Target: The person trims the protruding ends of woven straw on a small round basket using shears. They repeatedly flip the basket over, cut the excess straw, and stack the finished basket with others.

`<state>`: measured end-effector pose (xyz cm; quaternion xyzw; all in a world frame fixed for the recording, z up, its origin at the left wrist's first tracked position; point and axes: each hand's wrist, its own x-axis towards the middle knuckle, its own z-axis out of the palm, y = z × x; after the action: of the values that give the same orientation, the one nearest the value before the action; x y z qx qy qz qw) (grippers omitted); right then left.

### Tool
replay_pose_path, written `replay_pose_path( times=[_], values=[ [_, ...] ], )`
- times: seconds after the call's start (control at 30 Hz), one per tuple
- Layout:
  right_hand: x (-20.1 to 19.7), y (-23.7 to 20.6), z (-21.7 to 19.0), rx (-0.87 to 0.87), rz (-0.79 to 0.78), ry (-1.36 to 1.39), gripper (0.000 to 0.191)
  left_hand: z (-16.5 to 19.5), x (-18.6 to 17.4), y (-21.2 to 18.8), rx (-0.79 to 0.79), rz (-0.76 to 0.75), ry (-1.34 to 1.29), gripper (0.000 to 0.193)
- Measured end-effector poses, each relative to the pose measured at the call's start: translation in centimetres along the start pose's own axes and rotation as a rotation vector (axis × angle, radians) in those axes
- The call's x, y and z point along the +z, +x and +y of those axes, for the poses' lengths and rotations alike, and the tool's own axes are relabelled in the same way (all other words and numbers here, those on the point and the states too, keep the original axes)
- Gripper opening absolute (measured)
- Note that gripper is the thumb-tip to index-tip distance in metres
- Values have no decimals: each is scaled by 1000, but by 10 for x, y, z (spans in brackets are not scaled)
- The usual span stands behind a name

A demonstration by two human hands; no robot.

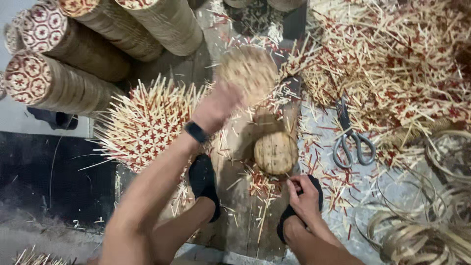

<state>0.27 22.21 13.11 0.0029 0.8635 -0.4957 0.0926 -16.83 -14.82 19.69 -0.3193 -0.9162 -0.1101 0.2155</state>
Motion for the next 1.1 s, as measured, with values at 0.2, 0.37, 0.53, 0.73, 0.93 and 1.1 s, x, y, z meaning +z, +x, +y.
replay_pose_path(
  times=[0.2, 0.37, 0.53, 0.73, 0.93, 1.1],
  values=[
    [2, 8, 1, 12, 11, -39, 10, -159, -76, 42, -275, 284, 249, 26],
    [3, 8, 7, -13, 6, -62, 11, -233, -100, 18, -488, 362, 124, 24],
    [4, 4, 19, -103, -28, -75, 13, -287, -156, -34, -663, 376, 55, 43],
    [9, 9, 36, 4, -240, -256, 12, -305, -166, -63, -822, 327, 112, 34],
    [25, 5, 50, -86, 24, -105, 17, -324, -191, -103, -962, 406, -21, 13],
    [30, 10, 67, -224, -26, -163, 15, -319, -244, -156, -933, 310, 227, 30]
  ],
)
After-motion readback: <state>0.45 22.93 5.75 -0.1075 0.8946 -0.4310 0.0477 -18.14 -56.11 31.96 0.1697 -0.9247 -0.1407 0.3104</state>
